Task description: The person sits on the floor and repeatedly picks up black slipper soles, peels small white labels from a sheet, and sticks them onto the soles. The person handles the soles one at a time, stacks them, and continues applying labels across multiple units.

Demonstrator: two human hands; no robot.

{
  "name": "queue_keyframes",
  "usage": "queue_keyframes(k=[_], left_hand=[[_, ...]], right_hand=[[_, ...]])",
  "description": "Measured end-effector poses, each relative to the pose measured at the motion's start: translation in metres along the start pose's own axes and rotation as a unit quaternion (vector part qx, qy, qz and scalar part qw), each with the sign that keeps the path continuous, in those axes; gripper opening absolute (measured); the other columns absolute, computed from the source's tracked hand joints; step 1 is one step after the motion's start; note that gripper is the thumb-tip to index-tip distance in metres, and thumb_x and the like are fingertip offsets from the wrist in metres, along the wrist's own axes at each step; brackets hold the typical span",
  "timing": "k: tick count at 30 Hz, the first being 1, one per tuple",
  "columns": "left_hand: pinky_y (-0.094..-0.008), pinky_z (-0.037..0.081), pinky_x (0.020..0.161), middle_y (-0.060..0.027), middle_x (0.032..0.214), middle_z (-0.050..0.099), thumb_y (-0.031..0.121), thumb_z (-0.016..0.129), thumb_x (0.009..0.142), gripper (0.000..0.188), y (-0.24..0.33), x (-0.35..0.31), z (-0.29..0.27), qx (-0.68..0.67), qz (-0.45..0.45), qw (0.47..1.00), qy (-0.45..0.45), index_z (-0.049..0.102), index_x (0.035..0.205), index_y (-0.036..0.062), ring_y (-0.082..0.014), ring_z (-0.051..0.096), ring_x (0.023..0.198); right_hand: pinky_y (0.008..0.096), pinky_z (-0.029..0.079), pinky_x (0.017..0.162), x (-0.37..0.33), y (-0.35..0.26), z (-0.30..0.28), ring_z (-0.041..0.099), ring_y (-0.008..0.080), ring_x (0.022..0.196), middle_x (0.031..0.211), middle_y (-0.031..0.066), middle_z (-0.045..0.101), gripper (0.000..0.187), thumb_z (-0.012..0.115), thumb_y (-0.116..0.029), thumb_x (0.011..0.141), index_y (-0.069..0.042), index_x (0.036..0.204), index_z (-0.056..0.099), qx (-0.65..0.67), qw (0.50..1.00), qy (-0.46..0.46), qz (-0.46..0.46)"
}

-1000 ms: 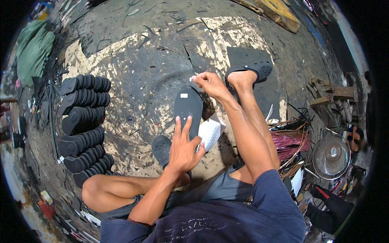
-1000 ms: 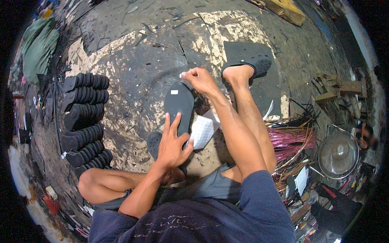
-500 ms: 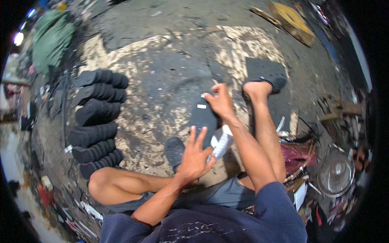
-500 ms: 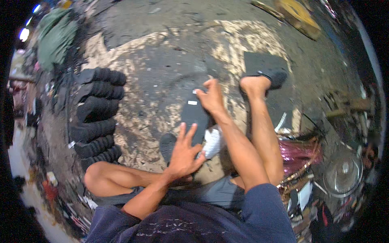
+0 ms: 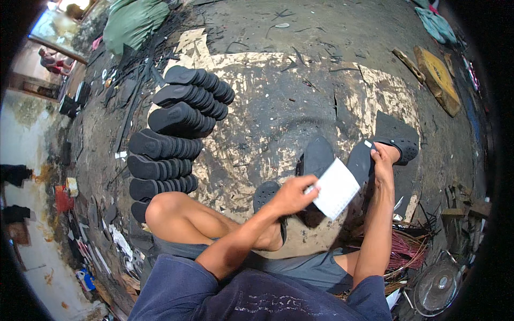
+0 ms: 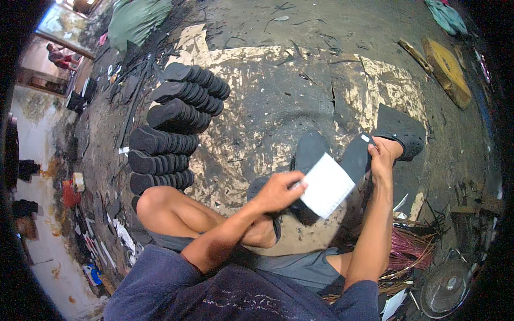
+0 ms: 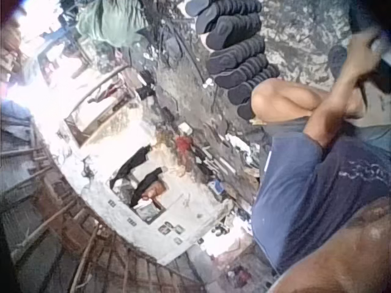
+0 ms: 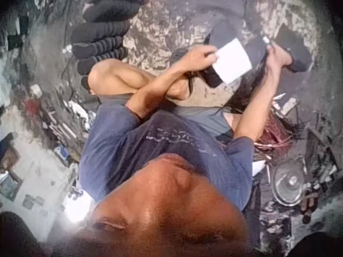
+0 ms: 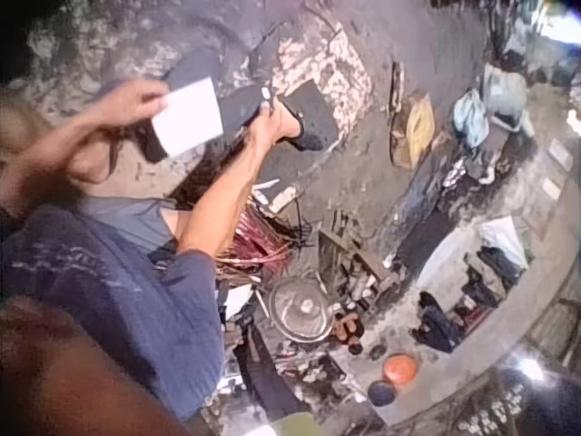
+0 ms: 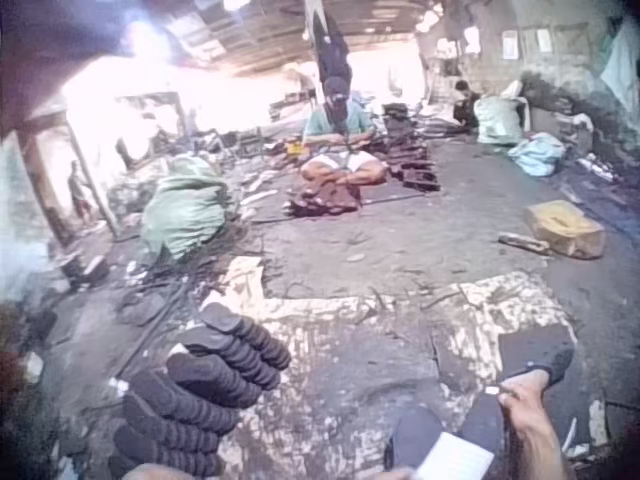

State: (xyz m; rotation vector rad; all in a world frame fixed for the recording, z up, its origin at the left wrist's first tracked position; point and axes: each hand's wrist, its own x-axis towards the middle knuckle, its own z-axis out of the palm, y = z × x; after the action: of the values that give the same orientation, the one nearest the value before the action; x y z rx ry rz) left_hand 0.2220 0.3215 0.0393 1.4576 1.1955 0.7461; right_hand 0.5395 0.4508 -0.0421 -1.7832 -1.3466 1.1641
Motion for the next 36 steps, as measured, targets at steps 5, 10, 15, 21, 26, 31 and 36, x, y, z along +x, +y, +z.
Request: queue_keyframes(k=[5, 10, 15, 21, 26, 31, 36], left_hand=[[-0.0310, 0.060, 0.073, -0.0049, 0.096, 0.070, 0.019, 0.059, 0.100, 0.022, -0.016, 0.018, -0.014, -0.321, -0.200, 0.915, 0.140, 0.067, 0.111, 0.0016, -0.0149, 0.069, 0.083], [-0.0331, 0.061, 0.081, -0.0049, 0.106, 0.070, 0.020, 0.059, 0.100, 0.018, -0.019, 0.016, -0.010, -0.453, -0.188, 0.853, 0.181, 0.063, 0.113, 0.0067, -0.0165, 0.070, 0.091], [-0.0336, 0.060, 0.082, -0.0045, 0.106, 0.070, 0.016, 0.059, 0.100, 0.016, 0.005, 0.019, 0.007, -0.507, -0.122, 0.837, 0.168, 0.062, 0.113, 0.0072, -0.0156, 0.070, 0.092], [-0.0298, 0.055, 0.090, -0.0079, 0.115, 0.068, 0.005, 0.062, 0.098, 0.026, 0.003, 0.010, 0.008, -0.447, -0.054, 0.881, 0.147, 0.059, 0.123, -0.0002, -0.0143, 0.067, 0.103], [-0.0302, 0.055, 0.091, -0.0092, 0.117, 0.068, 0.002, 0.066, 0.096, 0.033, 0.005, 0.010, 0.011, -0.326, -0.023, 0.930, 0.169, 0.058, 0.127, -0.0030, -0.0151, 0.066, 0.106], [-0.0287, 0.055, 0.088, -0.0098, 0.115, 0.069, 0.001, 0.065, 0.096, 0.032, 0.007, 0.011, 0.015, -0.316, -0.018, 0.928, 0.199, 0.058, 0.127, -0.0038, -0.0150, 0.067, 0.103], [-0.0271, 0.054, 0.087, -0.0098, 0.117, 0.069, 0.001, 0.062, 0.097, 0.031, 0.004, 0.016, 0.008, -0.405, -0.068, 0.890, 0.200, 0.056, 0.127, -0.0045, -0.0136, 0.066, 0.102]], right_hand=[[0.0385, 0.049, 0.095, -0.002, 0.028, 0.003, 0.063, 0.0255, 0.110, 0.118, 0.0152, 0.069, 0.041, 0.065, -0.025, 0.097, 0.000, 0.129, 0.064, -0.301, 0.950, -0.078, -0.030], [0.0311, 0.053, 0.086, -0.050, -0.106, 0.044, 0.068, 0.0191, 0.099, 0.109, 0.0122, 0.073, 0.021, 0.061, -0.011, 0.097, -0.003, 0.116, 0.068, -0.023, 0.997, -0.005, -0.071], [0.0366, 0.054, 0.076, -0.136, -0.152, 0.075, 0.068, 0.0260, 0.083, 0.094, 0.0140, 0.070, 0.019, 0.069, -0.016, 0.091, -0.003, 0.104, 0.070, -0.002, 0.991, -0.028, -0.129], [0.0392, 0.054, 0.075, -0.152, -0.150, 0.093, 0.069, 0.0305, 0.084, 0.094, 0.0164, 0.069, 0.022, 0.068, -0.020, 0.091, -0.003, 0.104, 0.070, -0.027, 0.991, 0.022, -0.132], [0.0407, 0.054, 0.071, -0.155, -0.152, 0.093, 0.070, 0.0317, 0.079, 0.090, 0.0151, 0.071, 0.021, 0.069, -0.023, 0.090, -0.005, 0.101, 0.070, -0.059, 0.990, 0.026, -0.127], [0.0405, 0.054, 0.068, -0.157, -0.156, 0.097, 0.071, 0.0304, 0.076, 0.086, 0.0136, 0.072, 0.018, 0.068, -0.022, 0.090, -0.006, 0.100, 0.069, -0.062, 0.991, 0.037, -0.117], [0.0385, 0.055, 0.070, -0.149, -0.150, 0.092, 0.071, 0.0275, 0.084, 0.099, 0.0140, 0.071, 0.017, 0.067, -0.011, 0.089, -0.005, 0.105, 0.067, 0.035, 0.989, 0.040, -0.137]])
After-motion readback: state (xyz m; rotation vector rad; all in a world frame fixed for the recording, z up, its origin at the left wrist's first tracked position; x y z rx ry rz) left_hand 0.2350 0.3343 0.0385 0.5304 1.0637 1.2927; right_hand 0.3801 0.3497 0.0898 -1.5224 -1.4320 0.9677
